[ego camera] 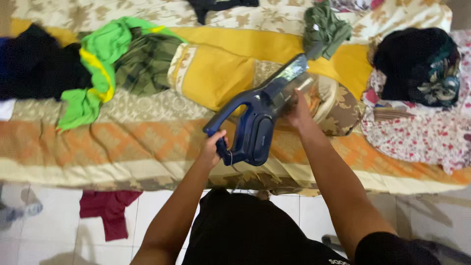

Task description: The person prepares a handheld vacuum, plugs it into a power strip, and uses it to clean a mattress by vacuuming the surface and moving clothes aside.

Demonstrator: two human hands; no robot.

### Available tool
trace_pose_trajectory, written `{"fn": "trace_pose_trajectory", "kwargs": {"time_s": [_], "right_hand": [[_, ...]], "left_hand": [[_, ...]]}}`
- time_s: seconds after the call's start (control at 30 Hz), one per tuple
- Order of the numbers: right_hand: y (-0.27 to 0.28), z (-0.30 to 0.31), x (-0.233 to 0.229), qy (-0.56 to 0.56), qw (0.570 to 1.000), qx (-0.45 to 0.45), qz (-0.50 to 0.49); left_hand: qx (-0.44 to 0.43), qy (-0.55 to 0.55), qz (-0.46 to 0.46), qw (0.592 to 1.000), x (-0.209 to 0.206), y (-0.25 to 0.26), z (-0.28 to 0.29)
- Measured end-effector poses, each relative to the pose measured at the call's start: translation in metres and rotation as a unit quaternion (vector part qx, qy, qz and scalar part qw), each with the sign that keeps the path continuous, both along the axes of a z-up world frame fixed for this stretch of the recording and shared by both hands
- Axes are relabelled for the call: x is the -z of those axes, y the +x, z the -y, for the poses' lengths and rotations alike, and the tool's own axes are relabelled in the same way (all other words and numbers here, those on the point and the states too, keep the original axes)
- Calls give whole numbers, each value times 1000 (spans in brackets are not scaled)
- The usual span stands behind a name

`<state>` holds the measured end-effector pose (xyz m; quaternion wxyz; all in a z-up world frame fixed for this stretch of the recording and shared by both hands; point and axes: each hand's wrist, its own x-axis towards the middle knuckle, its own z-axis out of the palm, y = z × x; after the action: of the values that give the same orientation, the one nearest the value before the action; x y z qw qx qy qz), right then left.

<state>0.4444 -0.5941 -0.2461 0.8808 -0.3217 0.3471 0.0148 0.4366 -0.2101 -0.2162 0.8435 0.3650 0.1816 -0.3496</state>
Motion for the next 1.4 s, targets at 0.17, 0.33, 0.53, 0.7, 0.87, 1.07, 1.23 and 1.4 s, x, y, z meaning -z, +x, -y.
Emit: {"fn": "trace_pose_trajectory", "kwargs": {"time_s": [0.17, 0.33, 0.53, 0.7, 0.87, 1.07, 1.23, 1.4], "right_hand": [[23, 3, 24, -36, 996, 11, -78], [-12, 1, 18, -71, 996, -5, -50], [-107, 14, 14, -98, 982, 146, -74], [-203, 64, 31, -64, 965, 226, -117], [-257, 123, 38, -85, 955, 243, -144], [-282, 201, 44, -53, 983, 163, -57], [-302, 254, 69, 0, 996, 78, -33], [-313, 272, 78, -43, 991, 87, -96]], "left_hand": [[41, -2, -23, 999, 52, 19, 6], [82, 49, -83, 992, 100, 56, 12], [203, 53, -45, 977, 107, 62, 56], [297, 67, -62, 951, 120, 29, 127], [285, 59, -46, 956, 126, -22, 198], [245, 74, -66, 964, 130, -99, 241], [185, 89, -108, 973, 134, -173, 270], [116, 130, -134, 976, 137, -193, 288]]}}
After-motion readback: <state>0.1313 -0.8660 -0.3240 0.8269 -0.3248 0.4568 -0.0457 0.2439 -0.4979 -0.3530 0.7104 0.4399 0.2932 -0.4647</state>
